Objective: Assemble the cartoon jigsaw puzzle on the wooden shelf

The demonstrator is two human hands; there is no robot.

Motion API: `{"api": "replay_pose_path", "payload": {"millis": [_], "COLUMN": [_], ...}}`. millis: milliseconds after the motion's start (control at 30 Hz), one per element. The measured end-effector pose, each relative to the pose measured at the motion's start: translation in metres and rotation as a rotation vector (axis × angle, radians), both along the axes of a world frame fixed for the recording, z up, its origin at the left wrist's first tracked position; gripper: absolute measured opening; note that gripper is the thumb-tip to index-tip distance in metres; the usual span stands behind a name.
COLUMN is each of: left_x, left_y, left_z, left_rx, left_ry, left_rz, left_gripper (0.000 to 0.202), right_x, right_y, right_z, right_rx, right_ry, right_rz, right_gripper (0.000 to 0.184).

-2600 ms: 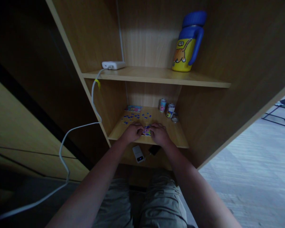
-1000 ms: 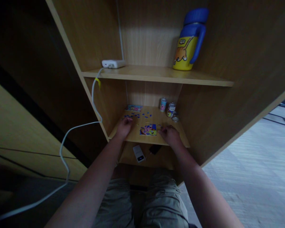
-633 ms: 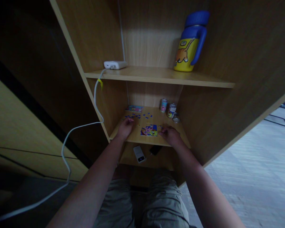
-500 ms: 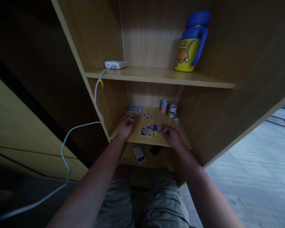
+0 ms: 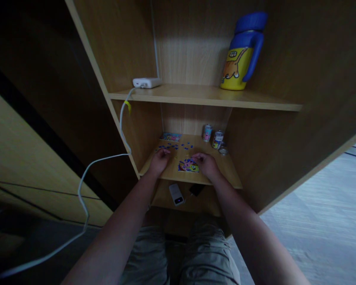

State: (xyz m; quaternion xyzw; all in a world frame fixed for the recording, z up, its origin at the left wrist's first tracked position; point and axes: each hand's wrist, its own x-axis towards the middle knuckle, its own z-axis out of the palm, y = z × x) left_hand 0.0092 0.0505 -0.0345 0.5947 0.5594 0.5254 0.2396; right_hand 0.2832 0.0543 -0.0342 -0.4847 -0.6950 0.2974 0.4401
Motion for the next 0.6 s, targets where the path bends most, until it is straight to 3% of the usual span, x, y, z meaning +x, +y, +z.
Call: {"api": "replay_pose_path", "payload": {"millis": [133,233,400,600], "left_x": [0.0,0.002,0.004,0.007], "left_y": [-0.001,-0.004,-0.007,-0.01], "left_z": [0.001,0.003,0.005,0.008], "left_rx": [0.006,0.013,0.009,-0.005], "left_ry": [0.016,0.033,0.054,0.098], "left_rz": [-0.008,-0.016,-0.039,-0.045], "left_gripper": [0.015,0.014,0.016,0.019], "right_x": [-0.034,-0.046,-0.046,-0.045], "right_y": [0.018,0.023,0.024,0.025], "right_z": [0.005,-0.001,-0.014,-0.014], "right_rx": [0.057,0.078,0.091,0.122], "right_ry": [-0.037,-0.041,-0.064,-0.157], "right_rz": [0.101,0.089,0.082,0.117], "right_gripper": [0.013,0.012,0.014,0.015]}}
